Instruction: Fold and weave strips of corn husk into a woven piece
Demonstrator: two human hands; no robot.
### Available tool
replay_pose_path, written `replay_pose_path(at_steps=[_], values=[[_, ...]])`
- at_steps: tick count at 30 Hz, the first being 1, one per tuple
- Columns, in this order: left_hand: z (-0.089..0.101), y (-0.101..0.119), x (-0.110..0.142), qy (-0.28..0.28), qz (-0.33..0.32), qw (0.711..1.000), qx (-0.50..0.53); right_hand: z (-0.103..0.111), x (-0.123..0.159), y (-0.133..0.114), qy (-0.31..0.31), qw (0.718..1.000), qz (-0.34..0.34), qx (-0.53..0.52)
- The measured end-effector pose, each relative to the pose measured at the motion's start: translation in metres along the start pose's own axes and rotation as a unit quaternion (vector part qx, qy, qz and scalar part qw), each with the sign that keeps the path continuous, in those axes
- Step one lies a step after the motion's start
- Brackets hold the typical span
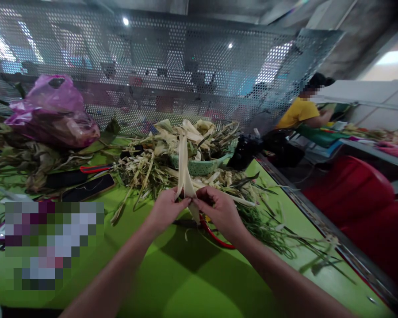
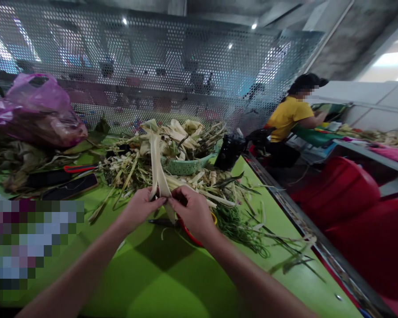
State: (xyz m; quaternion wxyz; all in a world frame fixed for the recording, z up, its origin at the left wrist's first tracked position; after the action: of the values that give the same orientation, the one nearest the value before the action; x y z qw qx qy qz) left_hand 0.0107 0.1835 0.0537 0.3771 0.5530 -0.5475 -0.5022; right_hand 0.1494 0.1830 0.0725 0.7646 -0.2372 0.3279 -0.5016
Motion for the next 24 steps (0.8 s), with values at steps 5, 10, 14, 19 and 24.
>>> replay_pose_path(at_steps=[5,10,14,19,24], values=[[0.0019,0.0012,0.0007,0.024,0.004,0.999,0.027,-0.0008,-0.0003,0.0035,0.007,1.0,-0.015,-0.024],[0.0008,0.0048,0.0009,0.014,-0.005,1.0,-0.005,-0.0024,-0.0001,0.0013,-0.007,0.998,-0.026,-0.057],[0.0003,0.0049,0.0019,0.008,0.0,1.0,-0.02,-0.0044,-0.0007,0.0002,-0.022,0.997,-0.028,-0.069],[0.0015,0.0057,0.0027,0.014,-0.001,0.999,-0.03,-0.0061,-0.0013,0.0033,-0.03,0.997,-0.043,-0.061],[-0.0011,0.0051,0.003,0.002,0.0,1.0,0.001,-0.0092,-0.0017,0.0036,-0.052,0.993,-0.051,-0.097]])
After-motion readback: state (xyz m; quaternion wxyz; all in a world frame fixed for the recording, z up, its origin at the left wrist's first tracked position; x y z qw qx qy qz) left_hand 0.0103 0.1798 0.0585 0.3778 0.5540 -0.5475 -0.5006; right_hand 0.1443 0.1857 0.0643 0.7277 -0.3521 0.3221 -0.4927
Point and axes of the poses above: each hand's wrist, its own x-axis away from the middle knuckle, its own z-axis out of the back of the hand, y = z × x, the point moved 7 cm from there along -x, towards the middle knuckle, and after that the axes turned 13 degrees about x, right-handed, at the moved point
